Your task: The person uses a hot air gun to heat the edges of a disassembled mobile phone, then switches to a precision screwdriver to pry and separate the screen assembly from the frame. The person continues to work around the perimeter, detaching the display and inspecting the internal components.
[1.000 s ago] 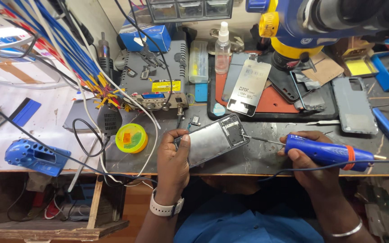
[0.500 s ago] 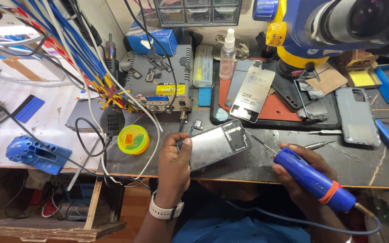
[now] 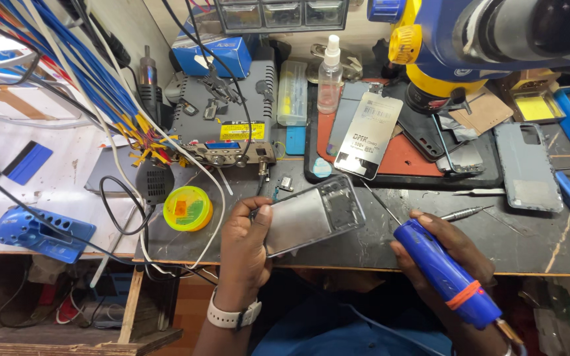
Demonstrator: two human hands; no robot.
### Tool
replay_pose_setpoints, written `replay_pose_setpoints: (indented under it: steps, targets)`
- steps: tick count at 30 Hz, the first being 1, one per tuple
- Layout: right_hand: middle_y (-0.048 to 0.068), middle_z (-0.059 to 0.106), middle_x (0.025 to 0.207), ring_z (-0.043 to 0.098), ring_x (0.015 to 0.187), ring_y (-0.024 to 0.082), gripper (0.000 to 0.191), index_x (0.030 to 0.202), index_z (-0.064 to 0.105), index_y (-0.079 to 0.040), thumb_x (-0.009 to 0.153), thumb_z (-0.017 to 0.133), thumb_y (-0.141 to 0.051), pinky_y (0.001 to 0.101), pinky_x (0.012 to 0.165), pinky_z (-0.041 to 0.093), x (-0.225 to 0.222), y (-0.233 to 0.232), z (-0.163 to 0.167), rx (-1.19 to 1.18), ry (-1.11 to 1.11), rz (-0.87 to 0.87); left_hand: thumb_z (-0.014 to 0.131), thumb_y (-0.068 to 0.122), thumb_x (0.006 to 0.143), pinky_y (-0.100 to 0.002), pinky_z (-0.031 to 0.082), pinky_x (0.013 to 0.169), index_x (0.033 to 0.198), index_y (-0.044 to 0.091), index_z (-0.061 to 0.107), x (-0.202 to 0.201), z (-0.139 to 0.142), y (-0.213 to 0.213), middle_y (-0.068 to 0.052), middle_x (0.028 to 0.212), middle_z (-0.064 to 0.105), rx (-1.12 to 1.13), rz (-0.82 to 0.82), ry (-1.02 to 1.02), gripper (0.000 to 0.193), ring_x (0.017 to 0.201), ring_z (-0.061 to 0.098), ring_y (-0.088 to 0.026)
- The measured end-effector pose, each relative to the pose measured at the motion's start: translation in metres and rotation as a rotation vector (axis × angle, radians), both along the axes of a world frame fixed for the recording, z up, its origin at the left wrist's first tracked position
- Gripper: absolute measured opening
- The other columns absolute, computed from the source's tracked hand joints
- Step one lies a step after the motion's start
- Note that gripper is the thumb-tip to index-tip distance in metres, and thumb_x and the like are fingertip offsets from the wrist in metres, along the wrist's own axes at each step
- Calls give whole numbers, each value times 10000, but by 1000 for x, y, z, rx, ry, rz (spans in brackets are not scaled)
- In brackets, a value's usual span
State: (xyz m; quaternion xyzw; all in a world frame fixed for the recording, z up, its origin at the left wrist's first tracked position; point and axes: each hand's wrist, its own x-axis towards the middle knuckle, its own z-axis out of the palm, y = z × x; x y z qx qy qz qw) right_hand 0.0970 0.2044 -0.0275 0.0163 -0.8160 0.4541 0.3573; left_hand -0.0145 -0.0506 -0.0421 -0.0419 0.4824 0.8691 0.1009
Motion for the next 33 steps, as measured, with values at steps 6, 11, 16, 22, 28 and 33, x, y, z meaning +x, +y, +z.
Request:
replay_pose_setpoints:
  steps: [6, 11, 16, 22, 28, 33]
  targets:
    - [160, 670, 1252, 713, 1082, 193, 525, 1364, 505, -42, 901, 750, -14, 334, 991, 588, -3, 17, -13, -218, 4, 58, 619, 99, 1038, -217, 432, 672, 1191, -1, 611, 5, -7, 7, -20, 894, 605, -294, -44, 250, 183, 762, 504, -52]
    - [135, 652, 1287, 719, 1115, 210, 508, 1395, 469, -50, 963, 730, 10, 349, 1015, 602, -14, 22, -10, -474, 80, 174, 608, 65, 971, -214, 509, 725, 1159, 13, 584, 2, -6, 9, -23, 931, 667, -277, -121, 254, 196, 813, 604, -48]
    - [131, 639, 1266, 685, 1074, 173, 517, 1406, 524, -47, 959, 774, 22, 308, 974, 583, 3, 37, 18, -189, 94, -71, 665, 64, 911, -242, 508, 732, 1170, 12, 617, -6, 4, 11, -46, 959, 675, -560, -75, 377, 269, 819, 603, -81]
    - [179, 670, 1183, 671, 1080, 228, 533, 1385, 567, -49, 940, 858, -20, 325, 975, 559, 32, 91, 48, 448, 115, -471, 721, 108, 856, -281, 526, 803, 1182, 14, 624, -16, 12, 17, -87, 1027, 693, -687, -100, 412, 353, 891, 629, -118]
    - [96, 670, 1222, 727, 1035, 161, 472, 1378, 507, -50, 994, 765, -143, 310, 962, 626, 27, 144, 49, -291, 121, -80, 742, 153, 870, -295, 522, 887, 1193, 6, 618, -23, 2, 20, -103, 1099, 686, -735, -74, 504, 376, 991, 643, -143]
    - [155, 680, 1247, 720, 1036, 219, 396, 1189, 468, -49, 964, 787, -115, 351, 950, 634, 41, 158, 43, -192, 250, -271, 725, 199, 929, -263, 505, 783, 1185, 16, 635, -28, -2, 26, -85, 1027, 684, -719, -65, 500, 327, 867, 601, -109]
